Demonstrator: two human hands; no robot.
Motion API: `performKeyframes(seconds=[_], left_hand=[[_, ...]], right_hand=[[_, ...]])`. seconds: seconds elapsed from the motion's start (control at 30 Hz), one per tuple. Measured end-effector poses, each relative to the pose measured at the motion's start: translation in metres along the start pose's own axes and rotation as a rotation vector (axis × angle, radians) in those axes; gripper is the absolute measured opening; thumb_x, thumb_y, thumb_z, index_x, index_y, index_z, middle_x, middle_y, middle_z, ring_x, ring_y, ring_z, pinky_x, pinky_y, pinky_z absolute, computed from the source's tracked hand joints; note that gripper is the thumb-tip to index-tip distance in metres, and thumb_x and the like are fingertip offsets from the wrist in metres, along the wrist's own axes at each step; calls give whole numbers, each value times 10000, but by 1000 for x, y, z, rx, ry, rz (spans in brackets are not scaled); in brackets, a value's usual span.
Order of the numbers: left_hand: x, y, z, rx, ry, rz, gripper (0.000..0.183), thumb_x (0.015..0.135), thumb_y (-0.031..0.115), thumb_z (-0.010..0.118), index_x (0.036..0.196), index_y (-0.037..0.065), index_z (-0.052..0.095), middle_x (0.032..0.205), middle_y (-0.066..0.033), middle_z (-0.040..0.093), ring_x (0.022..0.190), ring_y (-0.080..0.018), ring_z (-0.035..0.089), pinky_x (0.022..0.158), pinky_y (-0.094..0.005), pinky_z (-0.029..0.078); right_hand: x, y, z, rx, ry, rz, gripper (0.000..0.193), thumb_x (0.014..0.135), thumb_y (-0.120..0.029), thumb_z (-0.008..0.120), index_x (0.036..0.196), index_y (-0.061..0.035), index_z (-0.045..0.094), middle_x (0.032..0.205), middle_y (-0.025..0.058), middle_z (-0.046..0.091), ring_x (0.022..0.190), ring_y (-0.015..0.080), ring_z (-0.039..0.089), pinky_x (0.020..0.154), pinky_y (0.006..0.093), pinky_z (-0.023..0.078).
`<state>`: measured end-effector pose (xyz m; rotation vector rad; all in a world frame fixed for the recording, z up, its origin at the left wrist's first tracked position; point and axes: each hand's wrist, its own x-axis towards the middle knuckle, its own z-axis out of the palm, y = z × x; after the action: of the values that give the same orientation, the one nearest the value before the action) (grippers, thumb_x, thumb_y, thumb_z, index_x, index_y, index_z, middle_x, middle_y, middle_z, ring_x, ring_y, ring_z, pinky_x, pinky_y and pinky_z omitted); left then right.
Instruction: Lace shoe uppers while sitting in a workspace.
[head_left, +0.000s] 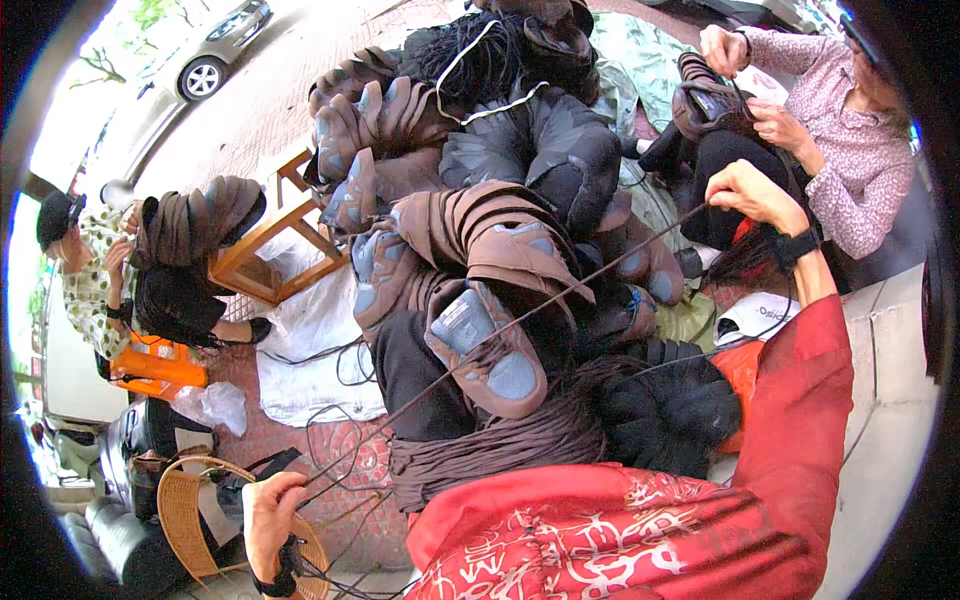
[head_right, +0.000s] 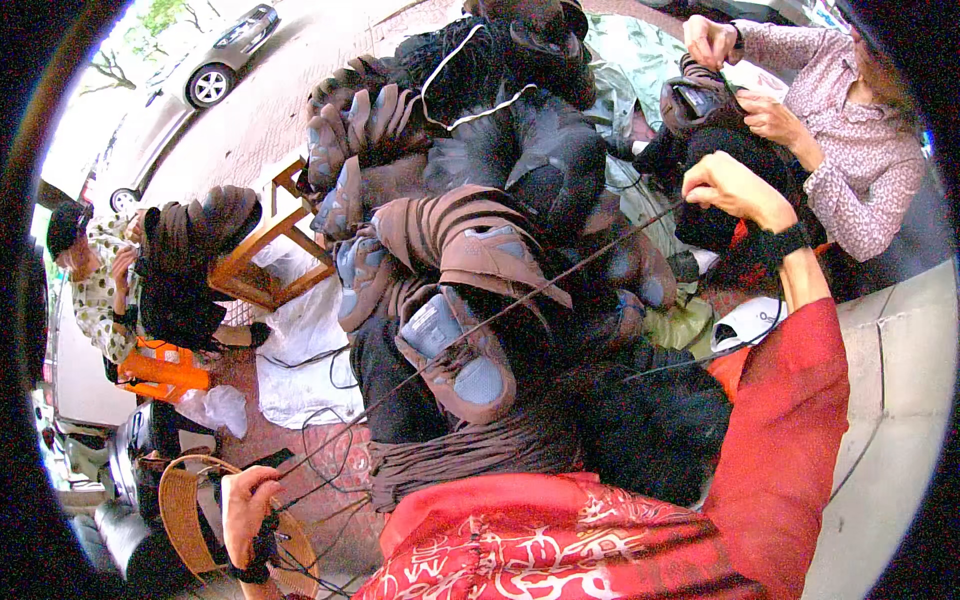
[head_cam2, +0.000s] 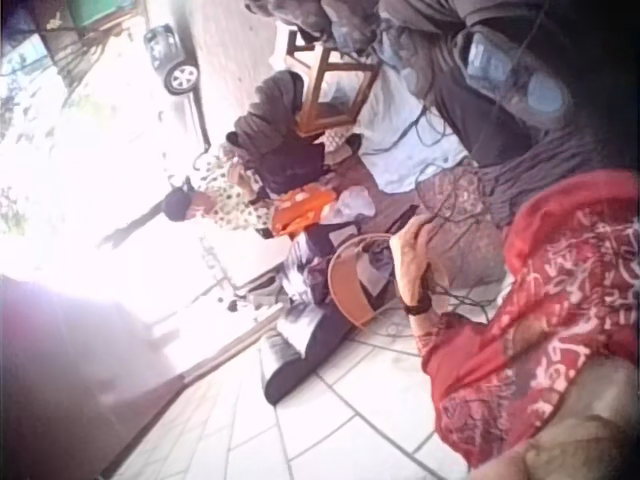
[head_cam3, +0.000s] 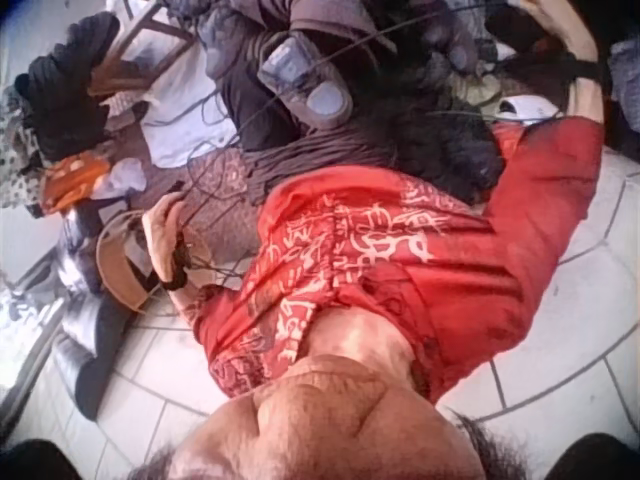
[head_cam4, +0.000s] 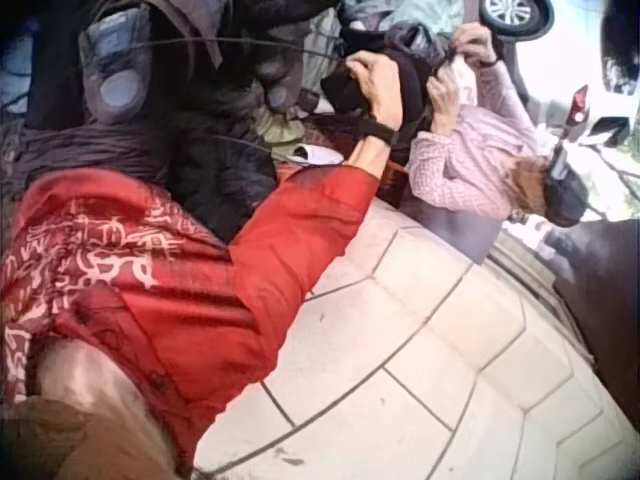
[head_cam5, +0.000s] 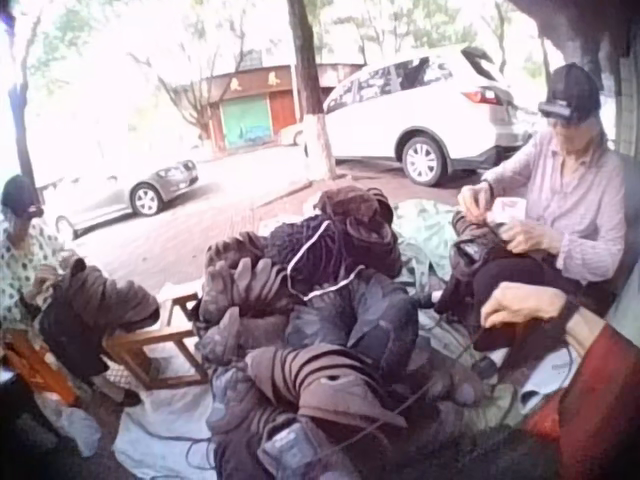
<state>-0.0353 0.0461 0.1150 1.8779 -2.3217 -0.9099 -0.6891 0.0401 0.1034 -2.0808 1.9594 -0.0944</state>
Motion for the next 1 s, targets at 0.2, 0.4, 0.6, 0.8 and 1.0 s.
performKeyframes(seconds=[0.2, 0.4, 0.6, 0.8, 1.0], left_hand=[[-11, -86, 43, 255, 280, 61, 103, 686, 9, 618, 784, -3, 592, 682, -120, 547, 645, -302, 541, 595, -353, 425], [-11, -111, 59, 400, 390, -79, 75, 762, 63, 597, 803, 0, 603, 726, -106, 578, 638, -262, 556, 618, -341, 428], [66, -67, 66, -602, 444, -185, 232, 860, 195, 539, 879, -29, 593, 784, -69, 596, 643, -124, 563, 602, -241, 464], [158, 30, 116, -1199, 228, 43, 244, 854, 120, 510, 1045, -27, 474, 771, -113, 578, 698, -204, 611, 668, -334, 519], [188, 109, 157, -1225, -125, 95, 373, 831, 73, 550, 1171, -38, 444, 802, -92, 574, 645, -164, 588, 528, -235, 468]], right_hand=[[-58, -10, 83, -533, 688, 74, 40, 754, -120, 571, 757, -81, 566, 675, 72, 492, 682, 239, 479, 626, 352, 376], [-73, -70, 161, -295, 792, 280, 169, 729, -246, 635, 742, -92, 567, 600, 71, 518, 636, 245, 533, 592, 380, 389], [13, -161, 199, 372, 521, -284, 240, 825, -62, 506, 1057, -4, 523, 803, 133, 606, 653, 242, 602, 607, 324, 493], [57, -190, 223, 965, 194, 32, 140, 812, -95, 530, 861, 11, 606, 667, 67, 601, 587, 122, 591, 562, 256, 477], [67, -193, 232, 925, 278, -21, 142, 807, -110, 540, 856, 6, 604, 663, 65, 602, 579, 115, 579, 556, 258, 467]])
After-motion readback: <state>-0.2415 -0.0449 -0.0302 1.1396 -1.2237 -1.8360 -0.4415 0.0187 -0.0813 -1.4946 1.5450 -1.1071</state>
